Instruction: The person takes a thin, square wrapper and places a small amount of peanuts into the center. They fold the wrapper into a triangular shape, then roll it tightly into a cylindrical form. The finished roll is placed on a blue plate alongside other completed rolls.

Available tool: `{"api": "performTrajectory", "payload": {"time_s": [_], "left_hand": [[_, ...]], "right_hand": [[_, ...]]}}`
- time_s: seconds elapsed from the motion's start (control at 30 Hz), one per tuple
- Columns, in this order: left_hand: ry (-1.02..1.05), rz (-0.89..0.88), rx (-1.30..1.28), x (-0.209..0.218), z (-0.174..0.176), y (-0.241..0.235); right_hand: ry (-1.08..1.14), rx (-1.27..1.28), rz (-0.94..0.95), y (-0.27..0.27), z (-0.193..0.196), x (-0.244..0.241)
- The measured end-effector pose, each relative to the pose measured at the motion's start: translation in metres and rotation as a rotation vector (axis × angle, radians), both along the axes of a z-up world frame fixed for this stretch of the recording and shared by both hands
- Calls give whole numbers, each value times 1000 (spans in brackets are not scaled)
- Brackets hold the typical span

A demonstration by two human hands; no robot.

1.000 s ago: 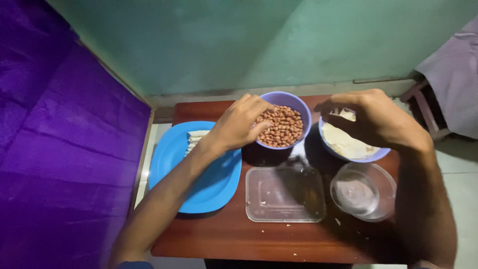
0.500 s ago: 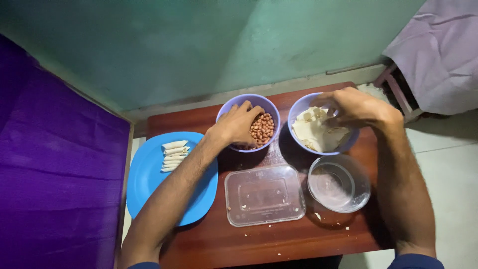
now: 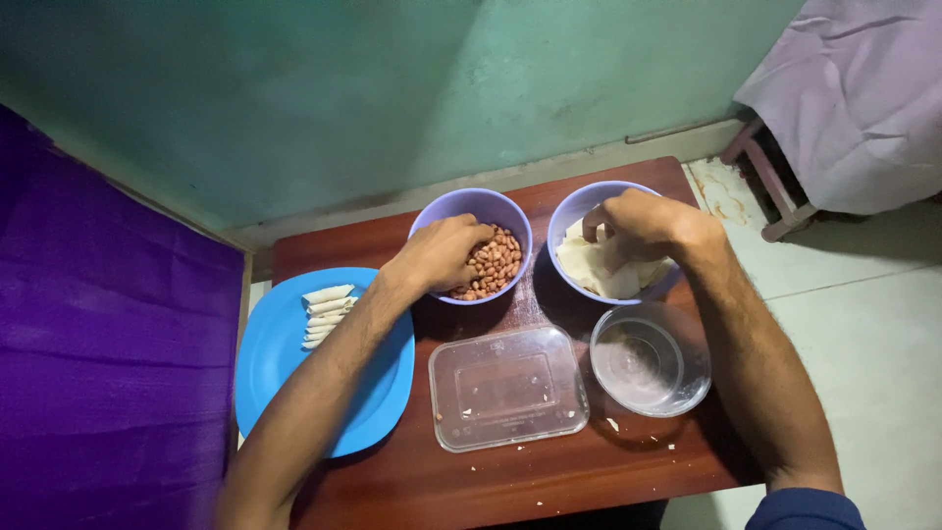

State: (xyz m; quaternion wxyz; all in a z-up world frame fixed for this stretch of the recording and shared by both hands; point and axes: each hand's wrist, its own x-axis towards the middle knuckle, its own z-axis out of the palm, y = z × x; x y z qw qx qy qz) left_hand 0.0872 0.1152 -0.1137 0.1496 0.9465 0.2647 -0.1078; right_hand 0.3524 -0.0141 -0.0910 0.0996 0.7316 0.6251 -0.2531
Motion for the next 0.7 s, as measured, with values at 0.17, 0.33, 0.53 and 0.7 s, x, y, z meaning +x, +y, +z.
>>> {"api": "performTrajectory", "payload": {"time_s": [0.17, 0.33, 0.53, 0.7], "left_hand": [[-43, -38, 16, -2, 1, 6], [-4, -48, 65, 1, 23, 0], [75, 52, 159, 13, 36, -2], [151, 118, 168, 17, 32, -3]], "right_hand": [[7, 30, -71, -4, 25, -12], [22, 108, -142, -12, 46, -8], [12, 187, -177, -22, 52, 0], [-51, 188, -122, -15, 15, 21]]}}
